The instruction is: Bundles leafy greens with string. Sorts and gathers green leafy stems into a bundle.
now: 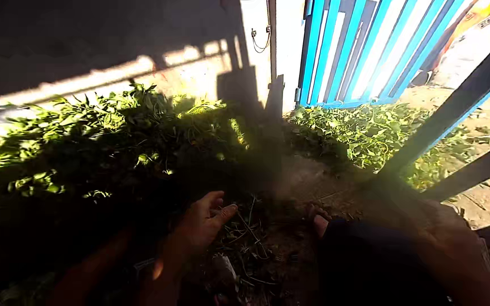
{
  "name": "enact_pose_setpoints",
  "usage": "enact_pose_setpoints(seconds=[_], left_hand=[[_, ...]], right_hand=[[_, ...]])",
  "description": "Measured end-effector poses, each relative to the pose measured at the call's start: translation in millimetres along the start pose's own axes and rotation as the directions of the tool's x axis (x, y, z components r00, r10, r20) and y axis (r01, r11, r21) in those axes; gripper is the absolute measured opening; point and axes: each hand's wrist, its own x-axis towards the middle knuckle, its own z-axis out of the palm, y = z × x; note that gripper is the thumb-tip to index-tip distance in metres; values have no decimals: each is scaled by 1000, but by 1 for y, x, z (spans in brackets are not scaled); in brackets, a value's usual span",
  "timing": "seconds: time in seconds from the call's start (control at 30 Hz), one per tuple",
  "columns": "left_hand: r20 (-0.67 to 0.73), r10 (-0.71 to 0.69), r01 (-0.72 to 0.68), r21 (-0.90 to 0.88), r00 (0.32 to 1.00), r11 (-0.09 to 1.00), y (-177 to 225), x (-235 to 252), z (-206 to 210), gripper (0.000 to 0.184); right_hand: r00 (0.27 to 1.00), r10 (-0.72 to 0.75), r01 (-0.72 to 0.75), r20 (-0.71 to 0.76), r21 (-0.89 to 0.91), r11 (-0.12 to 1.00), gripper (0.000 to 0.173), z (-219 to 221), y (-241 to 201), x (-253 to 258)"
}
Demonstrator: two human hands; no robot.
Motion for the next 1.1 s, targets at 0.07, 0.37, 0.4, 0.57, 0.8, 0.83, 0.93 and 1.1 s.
enact_pose_setpoints(seconds=[0.07, 0.37, 0.4, 0.57, 0.8, 0.83, 0.93, 1.1], left_hand=[[67, 4, -1, -48, 998, 999, -11, -3, -6, 66], [161, -400, 214, 637, 903, 740, -42, -11, -30, 70], [147, -318, 186, 561, 936, 807, -45, -19, -33, 70], [51, -211, 161, 484, 976, 860, -42, -62, -42, 70], [11, -269, 236, 443, 963, 865, -43, -75, -49, 66], [6, -279, 246, 451, 960, 858, -43, -73, -48, 64], [-33, -254, 242, 440, 967, 865, -44, -62, -45, 53], [-53, -281, 284, 52, 958, 957, -60, -29, -34, 50]], right_hand=[[974, -192, 193, 121, 4, 981, 59, 32, -63, 22], [160, 162, 648, 974, -228, 727, 46, 308, -122, 18], [136, 173, 652, 975, -220, 726, 46, 330, -116, 7], [169, 55, 554, 984, -141, 821, 63, 419, -85, -43], [317, -77, 562, 945, -122, 818, 33, 443, -82, -42], [356, -109, 509, 928, -95, 856, 32, 436, -87, -36], [510, -194, 294, 838, 42, 955, 32, 404, -110, -17], [704, -403, -56, 585, 611, 789, 24, 328, -165, -26]])
